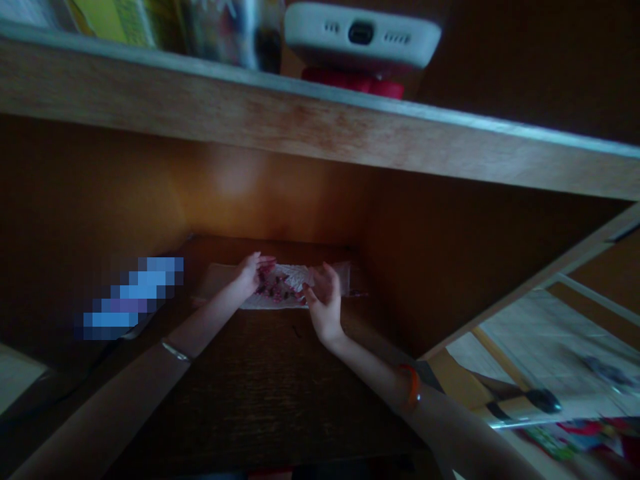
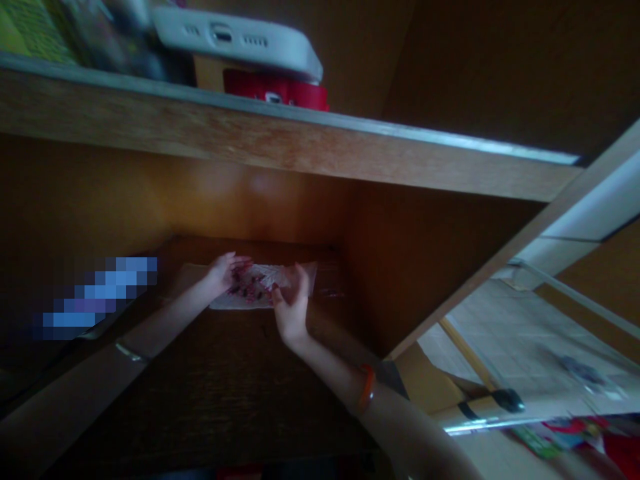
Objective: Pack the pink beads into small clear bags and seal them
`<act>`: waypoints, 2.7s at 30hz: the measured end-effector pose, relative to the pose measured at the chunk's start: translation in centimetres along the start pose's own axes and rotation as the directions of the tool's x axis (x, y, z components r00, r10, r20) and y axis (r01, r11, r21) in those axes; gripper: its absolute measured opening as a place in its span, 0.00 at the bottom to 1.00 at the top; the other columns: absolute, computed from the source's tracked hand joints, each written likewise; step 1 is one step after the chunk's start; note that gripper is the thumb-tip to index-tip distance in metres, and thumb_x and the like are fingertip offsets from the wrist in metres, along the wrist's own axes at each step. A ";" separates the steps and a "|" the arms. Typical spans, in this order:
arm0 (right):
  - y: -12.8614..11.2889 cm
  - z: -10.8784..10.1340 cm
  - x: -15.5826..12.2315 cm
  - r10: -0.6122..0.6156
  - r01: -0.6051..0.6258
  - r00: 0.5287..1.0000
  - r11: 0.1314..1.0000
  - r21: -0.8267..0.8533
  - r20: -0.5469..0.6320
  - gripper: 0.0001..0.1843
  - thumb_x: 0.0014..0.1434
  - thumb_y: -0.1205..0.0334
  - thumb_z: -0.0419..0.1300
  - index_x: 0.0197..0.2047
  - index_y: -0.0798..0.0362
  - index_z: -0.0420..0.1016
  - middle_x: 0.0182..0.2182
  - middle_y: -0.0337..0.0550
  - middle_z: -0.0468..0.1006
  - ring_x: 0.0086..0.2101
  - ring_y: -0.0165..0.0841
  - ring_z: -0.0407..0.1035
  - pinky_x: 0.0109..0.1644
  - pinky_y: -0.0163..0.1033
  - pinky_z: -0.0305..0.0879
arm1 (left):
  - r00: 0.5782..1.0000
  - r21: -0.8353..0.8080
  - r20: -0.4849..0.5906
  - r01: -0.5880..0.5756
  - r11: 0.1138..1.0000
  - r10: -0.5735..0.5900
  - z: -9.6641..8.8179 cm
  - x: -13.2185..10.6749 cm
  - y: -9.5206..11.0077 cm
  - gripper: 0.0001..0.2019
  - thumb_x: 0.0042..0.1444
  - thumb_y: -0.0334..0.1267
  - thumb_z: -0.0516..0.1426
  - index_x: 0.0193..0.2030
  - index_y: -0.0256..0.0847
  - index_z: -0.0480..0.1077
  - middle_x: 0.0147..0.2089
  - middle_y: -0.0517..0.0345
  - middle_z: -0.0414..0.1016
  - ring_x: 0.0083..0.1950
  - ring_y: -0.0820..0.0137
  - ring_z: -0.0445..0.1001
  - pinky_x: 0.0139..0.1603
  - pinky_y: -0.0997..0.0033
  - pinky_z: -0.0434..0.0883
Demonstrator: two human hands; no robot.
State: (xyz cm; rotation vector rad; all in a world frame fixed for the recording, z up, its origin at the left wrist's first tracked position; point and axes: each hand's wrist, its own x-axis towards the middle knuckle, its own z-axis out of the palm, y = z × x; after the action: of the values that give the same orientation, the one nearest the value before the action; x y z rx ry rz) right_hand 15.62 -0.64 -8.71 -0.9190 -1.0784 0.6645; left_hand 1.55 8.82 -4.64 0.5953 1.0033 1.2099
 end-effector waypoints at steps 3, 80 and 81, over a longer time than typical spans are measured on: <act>-1.0 0.4 0.0 0.033 -0.031 0.999 0.997 0.072 -0.037 0.20 0.50 0.61 0.60 0.47 0.49 0.62 0.43 0.45 0.72 0.40 0.34 0.69 0.35 0.38 0.71 | 0.999 0.053 0.028 0.023 0.998 -0.024 -0.3 0.5 0.2 0.14 0.58 0.33 0.47 0.32 0.32 0.72 0.22 0.50 0.75 0.24 0.68 0.74 0.29 0.71 0.70; -2.0 0.6 -0.1 0.362 -0.371 0.908 0.929 0.004 0.213 0.12 0.47 0.53 0.64 0.29 0.53 0.73 0.19 0.34 0.72 0.16 0.23 0.61 0.17 0.29 0.54 | 0.838 0.539 0.352 -0.546 0.642 0.417 -3.2 -8.9 -1.4 0.03 0.50 0.36 0.58 0.29 0.43 0.72 0.31 0.59 0.74 0.34 0.69 0.72 0.36 0.74 0.66; -2.1 0.6 -0.1 0.361 -0.370 0.905 0.929 -0.002 0.224 0.12 0.48 0.53 0.64 0.30 0.53 0.73 0.19 0.34 0.72 0.16 0.23 0.61 0.17 0.29 0.54 | 0.829 0.543 0.354 -0.559 0.627 0.432 -3.2 -9.0 -1.4 0.03 0.50 0.36 0.58 0.29 0.43 0.72 0.30 0.60 0.74 0.33 0.69 0.71 0.36 0.74 0.67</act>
State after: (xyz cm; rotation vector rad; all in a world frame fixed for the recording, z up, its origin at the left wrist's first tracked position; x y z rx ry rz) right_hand 15.06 -1.53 -6.80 -1.0418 -1.0916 1.1184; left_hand -0.83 -0.56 -4.52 1.5953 1.1113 1.2430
